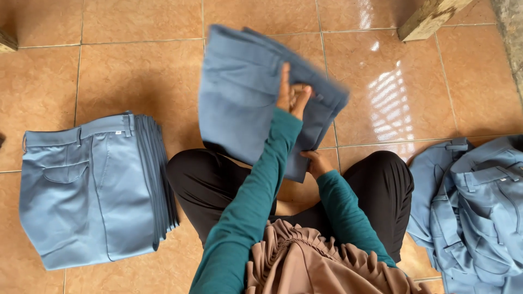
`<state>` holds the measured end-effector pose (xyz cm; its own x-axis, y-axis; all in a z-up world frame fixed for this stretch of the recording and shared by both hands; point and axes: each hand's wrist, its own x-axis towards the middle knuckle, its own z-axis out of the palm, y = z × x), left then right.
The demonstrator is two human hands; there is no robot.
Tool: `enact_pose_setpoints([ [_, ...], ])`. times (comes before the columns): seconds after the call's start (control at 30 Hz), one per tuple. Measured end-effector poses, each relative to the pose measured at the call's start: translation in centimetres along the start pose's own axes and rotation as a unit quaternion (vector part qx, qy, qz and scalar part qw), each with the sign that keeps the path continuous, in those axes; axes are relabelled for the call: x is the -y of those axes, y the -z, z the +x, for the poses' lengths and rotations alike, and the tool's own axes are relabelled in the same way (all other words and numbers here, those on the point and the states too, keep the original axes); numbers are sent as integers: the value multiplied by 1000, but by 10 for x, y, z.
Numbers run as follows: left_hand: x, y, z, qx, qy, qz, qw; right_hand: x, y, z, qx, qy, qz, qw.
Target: The person sits cross-legged on a tiled floor and folds multiple pairs of light blue trousers by hand. They lay each pair flat, fold the legs together, fold the garment in half or thirds, and then place the finished item onto a growing stack to the left.
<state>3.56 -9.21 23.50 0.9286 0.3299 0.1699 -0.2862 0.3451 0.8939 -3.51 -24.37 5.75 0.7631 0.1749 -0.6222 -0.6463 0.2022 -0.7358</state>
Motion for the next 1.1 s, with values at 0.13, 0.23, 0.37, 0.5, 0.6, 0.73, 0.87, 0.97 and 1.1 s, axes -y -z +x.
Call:
enact_pose_setpoints([
  [0.13,98,50,8,81,146,230,959,3,20,1,-74,-5,20,997],
  [0.23,150,91,-22,92,192,356,910,12,19,-5,-99,-4,10,995],
  [0.37,190,127,-68,91,254,566,779,-21,57,41,-131,29,-46,990],
  [0.5,239,149,-106,116,149,572,798,-10,79,49,-214,90,-150,961],
  [0.6,229,164,-87,28,91,636,765,27,83,17,-242,97,-288,921],
  [0.73,189,213,-57,-99,118,699,699,25,99,30,-217,65,-334,915],
  [0.87,193,267,-20,-296,370,345,810,30,91,25,-207,49,-285,935],
  [0.97,257,343,-3,-384,458,78,798,33,89,20,-205,43,-226,952],
  [1.1,272,371,-2,-315,512,212,770,43,80,19,-204,42,-214,954],
])
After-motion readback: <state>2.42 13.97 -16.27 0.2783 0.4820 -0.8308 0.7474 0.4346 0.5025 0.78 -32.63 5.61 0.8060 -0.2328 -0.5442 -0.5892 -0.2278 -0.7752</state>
